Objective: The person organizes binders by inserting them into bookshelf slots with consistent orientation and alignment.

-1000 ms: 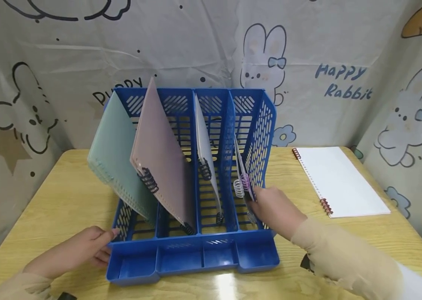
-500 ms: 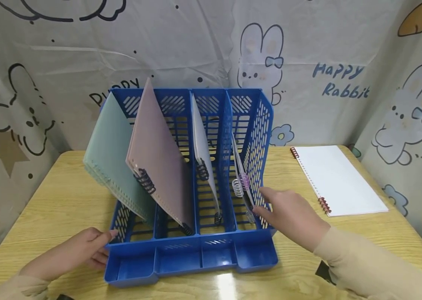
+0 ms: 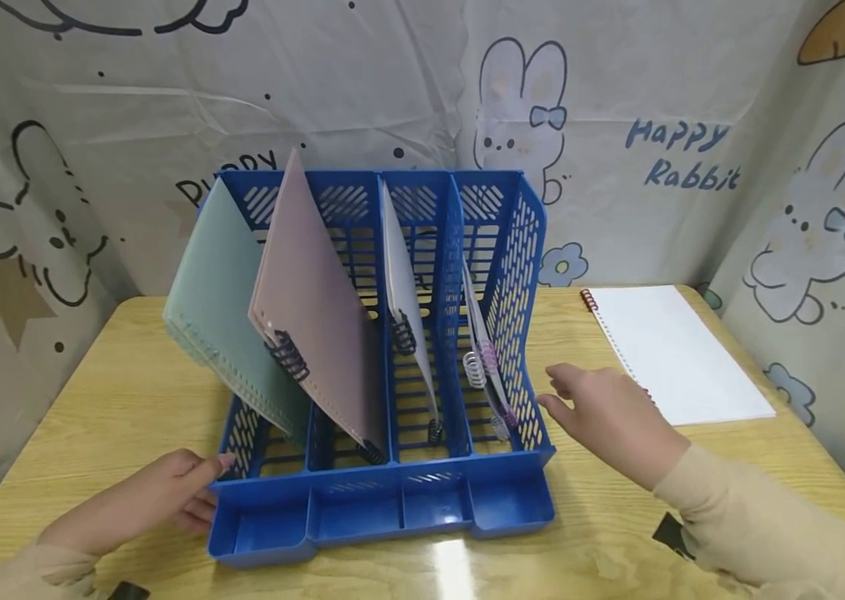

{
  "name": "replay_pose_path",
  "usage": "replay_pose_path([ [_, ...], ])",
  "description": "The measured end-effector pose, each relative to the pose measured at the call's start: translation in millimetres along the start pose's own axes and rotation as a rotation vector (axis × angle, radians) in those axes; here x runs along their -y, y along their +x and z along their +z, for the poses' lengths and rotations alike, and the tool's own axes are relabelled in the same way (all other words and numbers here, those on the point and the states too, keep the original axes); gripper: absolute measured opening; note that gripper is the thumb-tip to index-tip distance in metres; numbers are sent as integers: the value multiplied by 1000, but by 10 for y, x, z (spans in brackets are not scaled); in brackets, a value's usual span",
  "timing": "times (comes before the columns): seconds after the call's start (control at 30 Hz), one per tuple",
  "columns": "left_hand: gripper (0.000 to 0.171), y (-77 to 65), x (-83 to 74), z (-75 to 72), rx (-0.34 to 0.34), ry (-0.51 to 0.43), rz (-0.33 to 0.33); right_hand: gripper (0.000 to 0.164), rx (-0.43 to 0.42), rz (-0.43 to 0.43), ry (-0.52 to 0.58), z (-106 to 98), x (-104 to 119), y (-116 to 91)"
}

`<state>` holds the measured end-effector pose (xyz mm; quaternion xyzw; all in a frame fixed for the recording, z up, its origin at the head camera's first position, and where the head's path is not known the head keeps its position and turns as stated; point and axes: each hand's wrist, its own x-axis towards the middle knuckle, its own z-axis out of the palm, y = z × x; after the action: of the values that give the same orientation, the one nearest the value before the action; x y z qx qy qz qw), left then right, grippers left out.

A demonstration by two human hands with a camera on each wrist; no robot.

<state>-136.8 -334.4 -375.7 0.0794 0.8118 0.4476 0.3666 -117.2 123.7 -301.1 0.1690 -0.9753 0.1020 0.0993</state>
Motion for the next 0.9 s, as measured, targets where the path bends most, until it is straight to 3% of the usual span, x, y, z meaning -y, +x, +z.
replay_pose_path([
  [0.2, 65, 21, -28, 3, 10, -1, -2, 33, 59, 68, -60, 21, -182, 20],
  [0.63, 62, 4, -19, -19, 23, -5, -9, 14, 143, 197, -81, 94, -593, 119],
  [0.9, 65, -13, -17, -4, 21, -15, -21, 23, 179, 260, -53, 192, -854, 161],
])
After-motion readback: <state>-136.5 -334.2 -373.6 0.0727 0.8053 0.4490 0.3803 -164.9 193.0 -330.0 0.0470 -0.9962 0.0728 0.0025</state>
